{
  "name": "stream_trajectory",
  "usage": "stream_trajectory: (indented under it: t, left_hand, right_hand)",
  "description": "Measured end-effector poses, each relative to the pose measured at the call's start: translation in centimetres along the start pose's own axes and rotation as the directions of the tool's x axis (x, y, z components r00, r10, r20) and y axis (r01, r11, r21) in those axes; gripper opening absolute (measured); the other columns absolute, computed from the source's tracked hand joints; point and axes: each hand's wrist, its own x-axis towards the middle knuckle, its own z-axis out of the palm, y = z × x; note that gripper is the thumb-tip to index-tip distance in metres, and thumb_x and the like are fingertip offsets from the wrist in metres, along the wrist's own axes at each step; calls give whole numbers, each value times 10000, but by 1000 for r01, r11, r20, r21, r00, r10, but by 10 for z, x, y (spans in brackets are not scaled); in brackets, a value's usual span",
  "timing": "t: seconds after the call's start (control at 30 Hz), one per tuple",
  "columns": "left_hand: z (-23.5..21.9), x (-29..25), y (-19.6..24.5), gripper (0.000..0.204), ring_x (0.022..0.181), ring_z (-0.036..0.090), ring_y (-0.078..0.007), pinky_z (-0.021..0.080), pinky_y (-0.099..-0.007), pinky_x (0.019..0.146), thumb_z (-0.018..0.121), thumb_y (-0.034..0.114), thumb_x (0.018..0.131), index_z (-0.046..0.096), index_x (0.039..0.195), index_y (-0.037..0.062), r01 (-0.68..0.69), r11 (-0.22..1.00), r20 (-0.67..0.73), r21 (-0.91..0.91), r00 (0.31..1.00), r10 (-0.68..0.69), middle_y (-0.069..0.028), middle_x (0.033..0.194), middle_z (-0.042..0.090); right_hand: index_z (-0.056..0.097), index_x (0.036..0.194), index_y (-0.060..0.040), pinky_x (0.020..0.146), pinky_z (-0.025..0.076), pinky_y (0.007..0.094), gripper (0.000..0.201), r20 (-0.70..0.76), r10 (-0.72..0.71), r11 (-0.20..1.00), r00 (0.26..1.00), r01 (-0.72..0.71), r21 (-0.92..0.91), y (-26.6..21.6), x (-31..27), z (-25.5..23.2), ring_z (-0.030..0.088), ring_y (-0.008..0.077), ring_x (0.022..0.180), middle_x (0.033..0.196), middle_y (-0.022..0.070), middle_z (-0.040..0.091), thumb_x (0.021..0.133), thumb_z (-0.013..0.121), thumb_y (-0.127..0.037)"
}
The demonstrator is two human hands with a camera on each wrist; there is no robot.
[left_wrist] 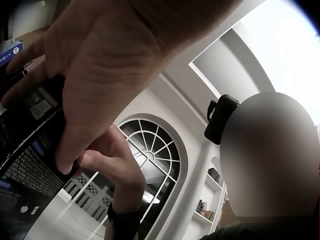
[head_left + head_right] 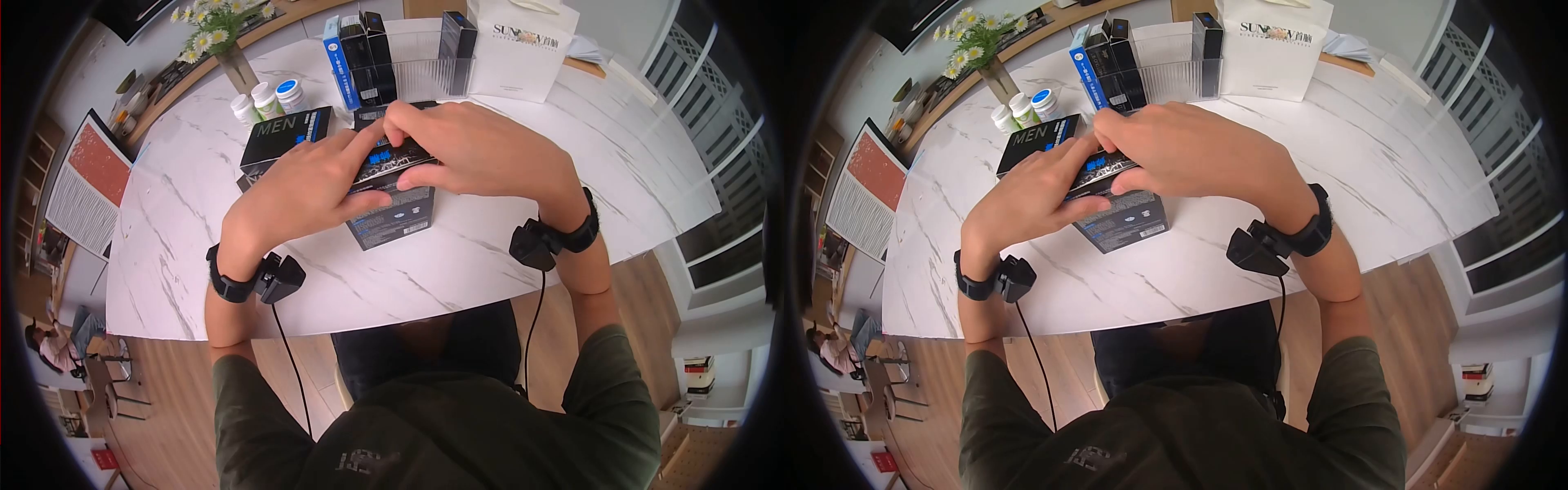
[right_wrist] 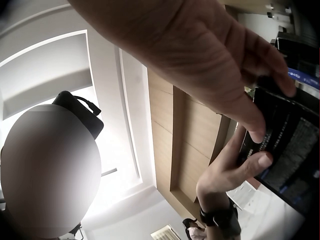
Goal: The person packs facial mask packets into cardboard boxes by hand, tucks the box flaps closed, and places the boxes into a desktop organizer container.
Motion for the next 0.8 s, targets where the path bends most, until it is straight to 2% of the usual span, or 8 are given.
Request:
stream_trajectory:
  t: [0.1,0.2,0.3,0.37,0.4,0.63,0.7,0.8]
  left_hand:
    - [-2,-1,2,629,938,542,-390,450,-413,774,678,299,783,376,1281,60,35,999,30,14,999,-35,-194,1071,559]
    - [-9,-6,-1,745,955,555,-360,455,-396,813,703,275,763,307,1357,65,61,995,27,-83,998,-59,-195,1138,538]
    - [-13,-11,-9,829,968,558,-328,453,-386,843,717,266,753,243,1400,56,-11,974,18,-226,1000,15,-196,1184,516]
    - [-13,-14,-9,771,958,563,-378,464,-399,799,677,334,787,282,1376,31,-119,968,-59,-223,992,108,-225,1118,536]
    - [-16,-13,-5,731,977,562,-372,462,-395,819,666,313,800,303,1365,25,-61,980,43,-191,997,70,-216,1157,529]
    - [-13,-11,-12,697,999,565,-373,463,-393,824,663,279,812,311,1366,44,-22,975,87,-221,995,43,-231,1123,555]
    - [-17,-11,-16,690,1018,567,-368,460,-394,840,658,272,819,305,1368,45,-77,963,88,-258,991,102,-244,1114,562]
    - [-15,-9,-17,692,1036,566,-357,462,-394,844,659,250,820,295,1371,43,-30,953,108,-302,992,65,-248,1118,559]
  right_hand:
    - [460,1028,-13,677,451,417,398,140,97,994,985,-104,45,-3,-1,-4,593,367,790,779,165,608,747,690,-177]
    - [464,1114,1,757,457,407,483,110,-36,999,993,36,0,6,-4,5,587,353,889,893,172,611,738,698,-192]
    - [431,1247,-43,805,450,394,591,138,7,999,990,-1,-43,7,-8,0,554,341,943,1044,165,566,747,698,-211]
    - [438,1241,-40,811,448,393,583,142,39,999,989,-34,-38,5,-9,-6,551,341,957,1053,161,564,749,698,-213]
    - [444,1236,-37,817,445,391,576,154,71,997,986,-67,-32,4,-9,-8,548,341,971,1061,157,562,750,697,-216]
    - [459,1224,-25,812,446,391,531,209,55,998,976,-48,-40,8,-7,2,554,343,968,1044,166,572,796,657,-269]
    - [538,1130,-35,735,479,412,420,121,-15,1000,992,14,10,13,-5,3,608,353,829,878,180,625,832,601,-323]
    - [534,1167,-48,788,455,393,399,187,61,997,980,-67,24,8,-5,-4,573,345,914,967,168,612,871,551,-315]
